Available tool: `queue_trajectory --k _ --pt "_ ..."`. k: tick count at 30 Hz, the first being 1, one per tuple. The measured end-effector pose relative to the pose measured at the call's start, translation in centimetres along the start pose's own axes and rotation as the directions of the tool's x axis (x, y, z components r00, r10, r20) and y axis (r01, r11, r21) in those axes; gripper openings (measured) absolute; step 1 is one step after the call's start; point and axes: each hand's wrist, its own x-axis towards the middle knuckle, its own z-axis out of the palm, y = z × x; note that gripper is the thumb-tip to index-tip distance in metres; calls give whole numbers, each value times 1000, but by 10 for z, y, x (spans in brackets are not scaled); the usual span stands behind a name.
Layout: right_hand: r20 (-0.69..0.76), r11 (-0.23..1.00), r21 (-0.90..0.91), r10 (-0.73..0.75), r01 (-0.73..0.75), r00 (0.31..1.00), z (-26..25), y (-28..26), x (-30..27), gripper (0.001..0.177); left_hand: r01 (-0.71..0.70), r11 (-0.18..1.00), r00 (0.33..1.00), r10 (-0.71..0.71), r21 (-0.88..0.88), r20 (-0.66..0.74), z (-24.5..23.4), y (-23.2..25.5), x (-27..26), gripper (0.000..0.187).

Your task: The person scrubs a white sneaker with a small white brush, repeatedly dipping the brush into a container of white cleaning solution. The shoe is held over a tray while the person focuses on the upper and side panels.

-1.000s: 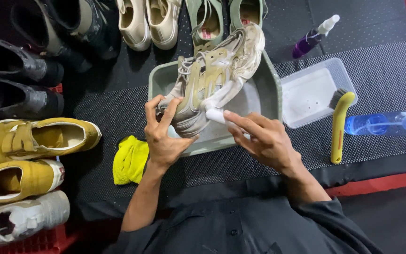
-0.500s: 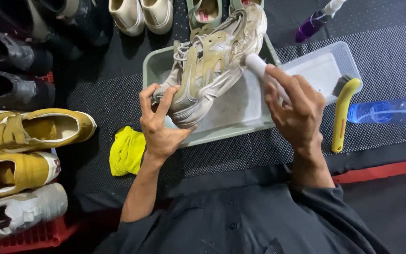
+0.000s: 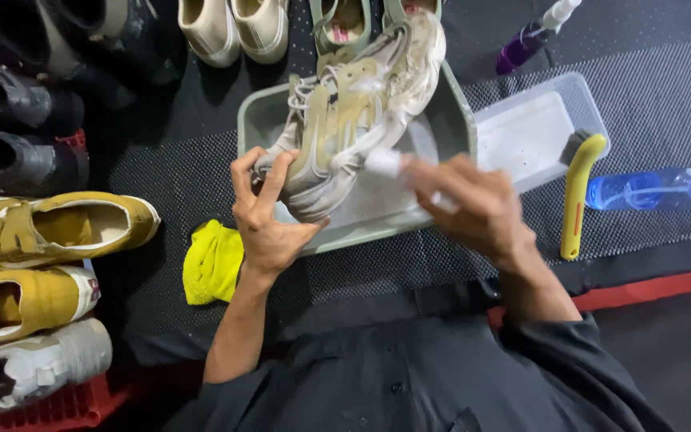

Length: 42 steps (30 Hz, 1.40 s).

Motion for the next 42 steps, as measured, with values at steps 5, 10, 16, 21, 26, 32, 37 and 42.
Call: queue_trajectory --k 5,10,16,21,26,32,37,42 --pt "-94 977 -207 -73 52 993 -2 -4 11 31 14 1000 1000 -15 9 7 -2 2 1 88" --pt "17 1000 0 -19 19 1000 -1 -19 8 35 31 1000 999 -31 2 6 -2 4 3 87" --pt "-132 999 -13 34 -36 991 23 -11 -1 27 26 1000 999 -26 0 -18 -1 5 3 90" --pt "-57 995 93 -33 38 998 17 -17 3 14 22 1000 999 -21 8 -33 -2 3 1 88" --pt "-67 995 -19 -104 103 992 14 -31 12 27 4 1000 1000 -4 5 -27 -1 3 1 86" --pt "33 983 -38 -176 177 984 -5 -40 30 30 -18 1000 1000 19 13 -13 -3 1 1 85" --pt "82 935 -202 -281 292 956 -1 -59 28 30 -14 1000 999 14 -1 -32 -2 1 2 85" --pt "111 974 -136 -166 180 980 -7 -44 30 23 -16 1000 1000 16 6 -16 -3 2 1 85"
